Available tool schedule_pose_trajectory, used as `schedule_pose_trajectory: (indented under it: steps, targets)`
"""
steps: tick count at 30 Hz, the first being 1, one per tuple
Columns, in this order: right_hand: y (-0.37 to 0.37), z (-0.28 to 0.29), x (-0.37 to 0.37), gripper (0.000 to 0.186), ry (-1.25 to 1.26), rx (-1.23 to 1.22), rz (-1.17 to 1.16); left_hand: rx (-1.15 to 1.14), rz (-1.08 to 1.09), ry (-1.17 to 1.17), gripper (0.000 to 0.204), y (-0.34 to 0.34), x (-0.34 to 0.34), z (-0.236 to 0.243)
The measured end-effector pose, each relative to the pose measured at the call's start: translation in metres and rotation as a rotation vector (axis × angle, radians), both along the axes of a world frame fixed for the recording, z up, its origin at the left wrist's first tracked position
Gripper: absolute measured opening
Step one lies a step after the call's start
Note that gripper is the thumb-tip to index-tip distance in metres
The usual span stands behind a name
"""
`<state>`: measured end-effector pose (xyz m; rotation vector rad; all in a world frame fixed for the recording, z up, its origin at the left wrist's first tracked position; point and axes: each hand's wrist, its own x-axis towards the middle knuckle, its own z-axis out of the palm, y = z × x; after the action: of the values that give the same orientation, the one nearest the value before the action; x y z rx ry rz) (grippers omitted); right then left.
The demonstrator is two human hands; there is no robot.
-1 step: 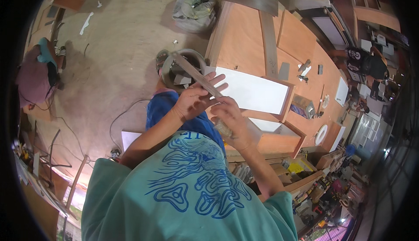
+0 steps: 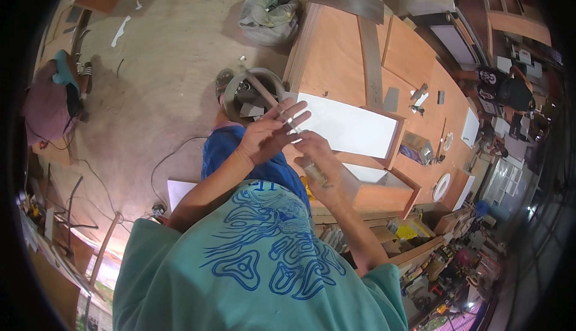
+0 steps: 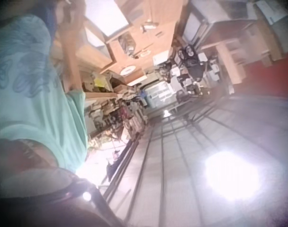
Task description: The person wipes a white rectangular board with a cloth, then uses a metal scraper to remove excess material from the edges. They continue to wipe the surface and edges with the cloth, handling the board and tools on a workbench.
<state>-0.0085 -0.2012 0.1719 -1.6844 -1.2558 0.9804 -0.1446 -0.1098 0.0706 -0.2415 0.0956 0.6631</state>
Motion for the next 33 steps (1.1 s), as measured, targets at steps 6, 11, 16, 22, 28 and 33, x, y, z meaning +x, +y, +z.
schedule_pose_trajectory:
  steps: [6, 11, 16, 22, 28, 33]
  targets:
    - [0.0, -0.002, -0.005, 0.03, 0.945, -0.035, -0.423, 0.048, 0.101, 0.351, 0.022, 0.011, -0.014, -0.029]
    - [0.012, -0.015, 0.003, 0.036, 0.96, 0.03, -0.451, 0.016, 0.029, 0.574, 0.017, 0.008, -0.004, -0.018]
    - [0.02, -0.025, 0.008, 0.039, 0.924, 0.075, -0.496, 0.269, -0.072, 0.754, 0.014, -0.024, -0.004, -0.019]
    - [0.031, -0.024, 0.016, 0.024, 0.771, 0.26, -0.53, 1.205, -0.125, 1.451, 0.027, -0.045, -0.009, -0.046]
    - [0.003, 0.004, 0.005, 0.032, -0.489, 0.482, 0.04, 0.537, -0.45, 0.889, 0.048, 0.006, -0.022, -0.007]
    - [-0.011, -0.013, -0.033, 0.041, -0.58, 0.673, 0.14, 0.401, -0.562, 0.609, 0.051, -0.003, 0.008, 0.032]
